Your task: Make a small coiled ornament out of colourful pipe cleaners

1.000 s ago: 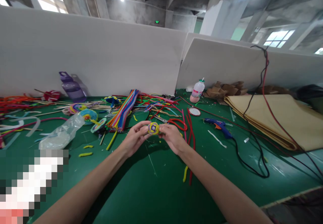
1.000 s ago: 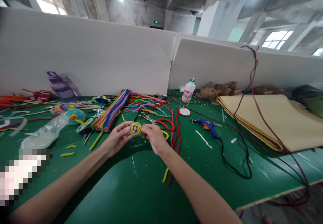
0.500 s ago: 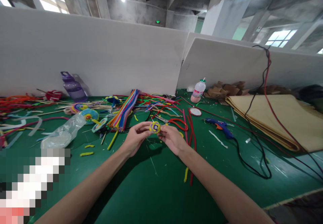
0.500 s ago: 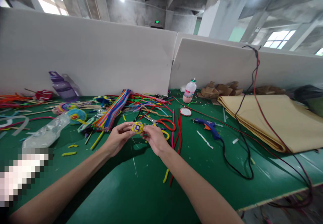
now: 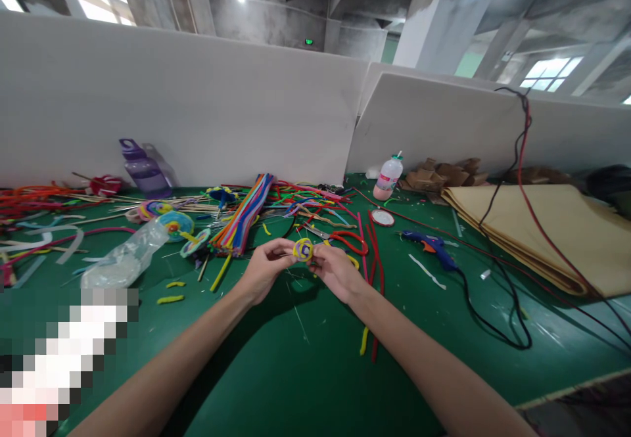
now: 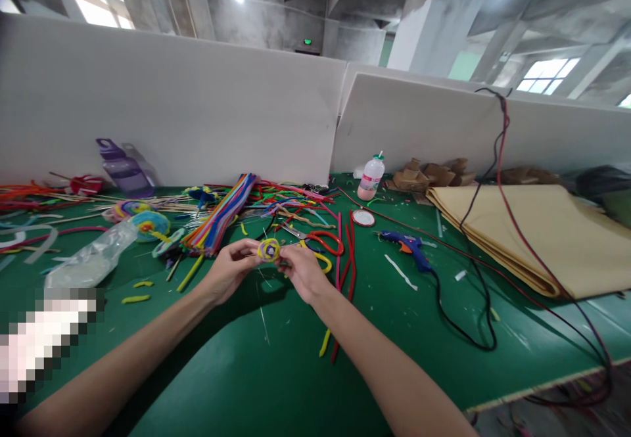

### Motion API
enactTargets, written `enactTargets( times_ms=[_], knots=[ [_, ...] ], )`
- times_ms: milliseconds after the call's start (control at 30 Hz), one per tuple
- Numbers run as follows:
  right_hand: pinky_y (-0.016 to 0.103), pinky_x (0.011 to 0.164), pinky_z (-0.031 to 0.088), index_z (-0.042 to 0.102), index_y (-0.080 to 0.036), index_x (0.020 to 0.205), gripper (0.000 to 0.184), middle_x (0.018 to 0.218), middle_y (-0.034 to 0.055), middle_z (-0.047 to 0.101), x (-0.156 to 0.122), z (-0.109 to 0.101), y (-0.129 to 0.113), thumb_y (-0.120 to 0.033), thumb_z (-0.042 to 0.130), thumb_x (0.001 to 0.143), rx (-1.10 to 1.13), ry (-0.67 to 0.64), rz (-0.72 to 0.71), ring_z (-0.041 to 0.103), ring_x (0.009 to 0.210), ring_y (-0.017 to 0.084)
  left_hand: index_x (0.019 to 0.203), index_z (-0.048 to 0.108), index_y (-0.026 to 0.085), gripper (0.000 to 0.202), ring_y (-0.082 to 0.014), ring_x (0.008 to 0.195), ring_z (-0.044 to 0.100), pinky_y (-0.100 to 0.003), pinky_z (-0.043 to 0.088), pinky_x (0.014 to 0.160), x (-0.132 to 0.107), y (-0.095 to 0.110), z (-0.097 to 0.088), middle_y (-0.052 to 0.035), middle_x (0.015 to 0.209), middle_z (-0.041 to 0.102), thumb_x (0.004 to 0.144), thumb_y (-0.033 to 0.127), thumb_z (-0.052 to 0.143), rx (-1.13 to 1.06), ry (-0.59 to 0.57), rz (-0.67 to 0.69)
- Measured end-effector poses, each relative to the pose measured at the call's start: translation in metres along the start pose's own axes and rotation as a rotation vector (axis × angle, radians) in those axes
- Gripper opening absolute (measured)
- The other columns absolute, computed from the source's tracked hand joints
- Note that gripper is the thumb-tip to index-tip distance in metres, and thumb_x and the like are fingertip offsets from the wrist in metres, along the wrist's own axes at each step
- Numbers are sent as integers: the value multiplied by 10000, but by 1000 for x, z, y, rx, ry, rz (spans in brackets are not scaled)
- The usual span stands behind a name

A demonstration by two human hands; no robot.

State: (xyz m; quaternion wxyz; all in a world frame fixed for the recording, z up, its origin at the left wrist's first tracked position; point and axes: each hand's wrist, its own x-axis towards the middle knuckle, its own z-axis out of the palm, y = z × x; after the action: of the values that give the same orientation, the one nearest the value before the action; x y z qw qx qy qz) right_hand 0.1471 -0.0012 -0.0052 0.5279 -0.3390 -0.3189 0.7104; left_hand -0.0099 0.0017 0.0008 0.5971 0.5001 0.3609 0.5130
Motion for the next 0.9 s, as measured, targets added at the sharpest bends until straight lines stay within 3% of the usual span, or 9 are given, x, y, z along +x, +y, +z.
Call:
enactTargets(
  times_ms=[300,433,500,567,667,767,900],
  knots=[
    [221,563,370,629,-118,650,106,657,10,599,2,-3,5,-218,645,619,-53,15,-40,515,604,96,1002,607,206,397,-136,841,596,-238,451,780,-3,2,3,2,873,653,626,127,708,-107,-54,-61],
    [228,567,386,631,-126,663,115,684,15,602,4,-6,6,-238,619,647,-114,8,-64,525,625,106,1033,599,186,401,-145,861,593,-244,443,796,-2,1,2,-17,897,653,646,143,693,-34,-97,-56],
    [248,590,411,636,-133,688,129,726,29,615,5,-7,3,-256,603,670,-248,31,-105,546,667,129,1007,602,175,367,-147,846,591,-252,443,794,-2,0,2,-22,880,654,652,162,693,52,-90,-4],
    [273,623,432,640,-140,725,140,778,48,624,4,-8,-3,-268,596,691,-506,118,-251,563,720,157,969,605,167,331,-151,835,589,-257,447,784,-1,-2,2,-24,868,650,650,179,696,140,-40,65],
    [285,647,444,632,-159,839,155,844,61,617,-4,-4,-11,-263,566,746,-926,256,-630,564,765,173,967,602,169,319,-161,851,588,-268,457,776,-1,-5,4,-30,899,642,659,190,681,220,47,150],
    [300,706,461,595,-184,1002,223,895,67,612,-14,1,-11,-249,515,804,-1188,161,-898,562,829,179,993,601,172,324,-165,842,592,-273,469,757,-2,-5,7,-36,902,640,673,188,655,277,65,192],
    [323,807,454,598,-185,1016,217,926,74,615,-17,2,-6,-216,495,827,-1388,61,-1039,552,906,188,993,600,168,319,-162,829,598,-268,478,748,-5,-6,10,-40,889,645,679,194,651,298,45,187]
  ],
)
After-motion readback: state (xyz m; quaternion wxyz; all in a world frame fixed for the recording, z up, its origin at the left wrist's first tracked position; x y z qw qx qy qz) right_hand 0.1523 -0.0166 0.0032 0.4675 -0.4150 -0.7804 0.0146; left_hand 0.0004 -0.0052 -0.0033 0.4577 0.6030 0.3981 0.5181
